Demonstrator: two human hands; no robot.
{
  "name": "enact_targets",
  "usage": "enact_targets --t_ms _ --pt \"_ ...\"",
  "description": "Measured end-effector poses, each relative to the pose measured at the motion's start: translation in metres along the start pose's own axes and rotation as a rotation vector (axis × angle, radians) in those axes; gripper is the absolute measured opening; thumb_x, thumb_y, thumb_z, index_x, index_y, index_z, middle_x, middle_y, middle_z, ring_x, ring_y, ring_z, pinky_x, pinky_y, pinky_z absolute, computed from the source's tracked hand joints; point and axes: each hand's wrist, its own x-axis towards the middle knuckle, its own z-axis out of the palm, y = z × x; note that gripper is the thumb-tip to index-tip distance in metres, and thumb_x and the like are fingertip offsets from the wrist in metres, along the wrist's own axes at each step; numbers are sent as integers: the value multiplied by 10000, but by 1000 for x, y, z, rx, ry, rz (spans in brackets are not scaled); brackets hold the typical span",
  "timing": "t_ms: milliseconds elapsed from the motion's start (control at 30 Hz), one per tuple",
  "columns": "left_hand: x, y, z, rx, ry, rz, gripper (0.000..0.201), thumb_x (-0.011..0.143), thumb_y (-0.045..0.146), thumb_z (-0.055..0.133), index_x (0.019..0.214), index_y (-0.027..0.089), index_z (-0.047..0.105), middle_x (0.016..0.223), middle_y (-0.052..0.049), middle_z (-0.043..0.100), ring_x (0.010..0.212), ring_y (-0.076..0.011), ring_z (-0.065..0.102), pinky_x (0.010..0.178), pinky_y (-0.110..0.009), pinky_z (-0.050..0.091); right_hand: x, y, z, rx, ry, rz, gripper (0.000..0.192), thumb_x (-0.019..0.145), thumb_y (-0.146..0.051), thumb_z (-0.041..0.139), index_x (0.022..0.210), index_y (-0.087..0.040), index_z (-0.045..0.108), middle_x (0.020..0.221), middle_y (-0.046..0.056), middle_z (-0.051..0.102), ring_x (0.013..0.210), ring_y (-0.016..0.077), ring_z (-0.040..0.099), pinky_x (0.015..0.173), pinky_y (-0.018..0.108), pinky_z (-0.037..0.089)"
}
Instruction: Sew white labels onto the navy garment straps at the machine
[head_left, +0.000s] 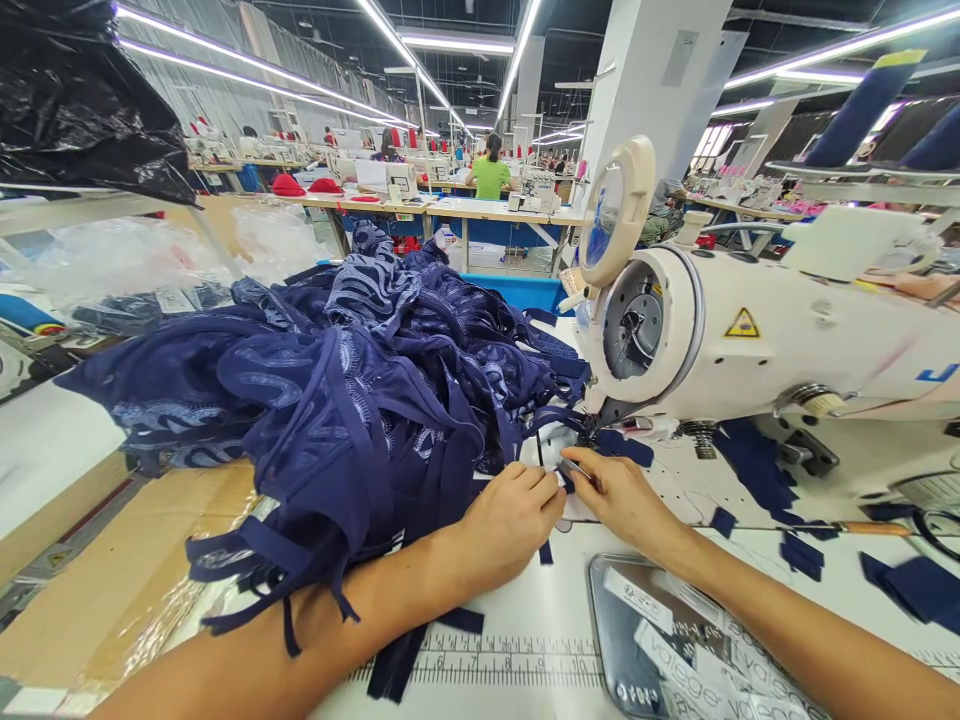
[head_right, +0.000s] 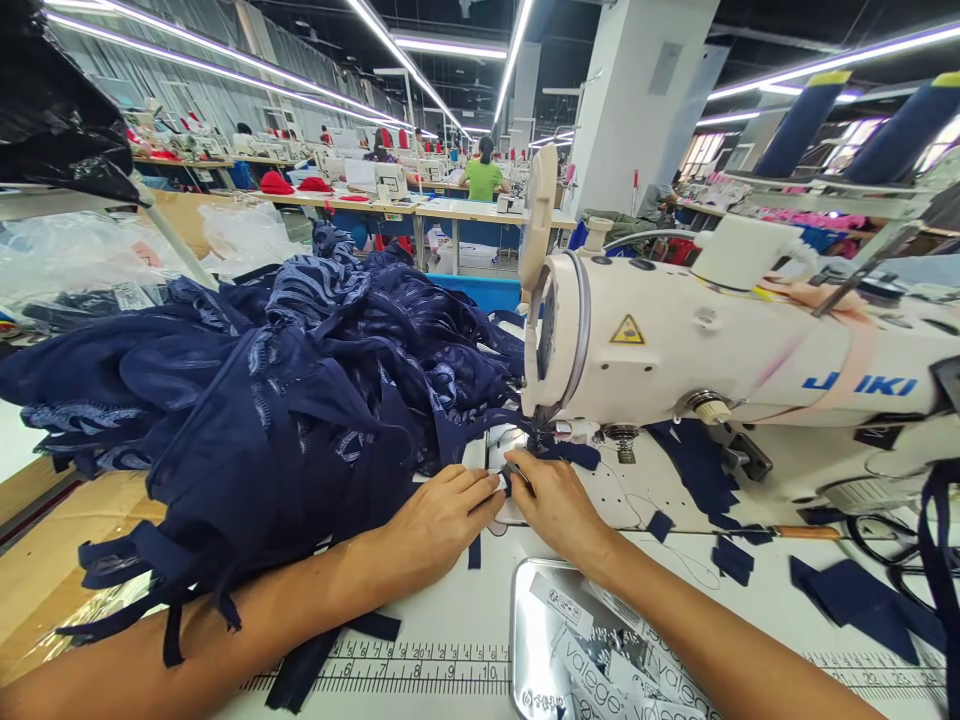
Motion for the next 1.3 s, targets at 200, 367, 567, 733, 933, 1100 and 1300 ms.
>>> enact_targets --t_ms 200,367,567,733,933,1100,1300 --pt "1 0 3 16 -2 6 217 757 39 456 959 84 521 992 -118 560 947 -231 505 742 -344 405 -2 -3 0 -58 -15 -20 335 810 -184 363 1057 -122 582 751 67 687 661 196 641 607 290 475" --pt "2 0 4 20 -3 12 187 782 64 455 953 84 528 973 -101 561 930 -229 509 733 -347 405 -6 -3 1 -88 -22 -55 356 809 -159 343 1076 -111 572 828 93 691 717 220 651 616 305 484" --pt "4 0 2 45 -14 7 185 798 76 452 965 87 531 977 -92 562 915 -217 511 721 -337 407 -8 -4 -2 -64 -30 -41 361 804 -160 356 1088 -138 577 785 71 690 679 190 641 594 274 471" --pt "3 1 2 67 -16 8 195 789 73 463 970 91 534 964 -88 566 908 -215 513 706 -331 408 -7 -5 -9 25 -64 5 353 780 -158 383 1049 -144 611 634 28 654 527 139 573 559 248 444" --pt "2 1 3 73 -5 9 240 785 73 459 1019 69 516 997 -109 559 930 -222 509 723 -337 407 -4 -1 -8 185 -1 76 339 786 -201 390 1000 -102 632 481 -21 547 419 103 469 495 224 407" --pt "2 1 2 70 12 13 237 787 72 452 1014 61 521 983 -105 561 921 -223 514 729 -340 408 -2 -1 -4 131 -1 38 358 798 -214 381 1041 -91 614 561 11 596 484 123 520 517 233 418" --pt "3 2 4 74 25 13 222 793 78 446 998 70 531 976 -104 564 910 -221 515 727 -339 409 0 -2 -3 43 -16 1 354 802 -201 376 1050 -100 607 602 33 628 510 142 555 558 254 445"
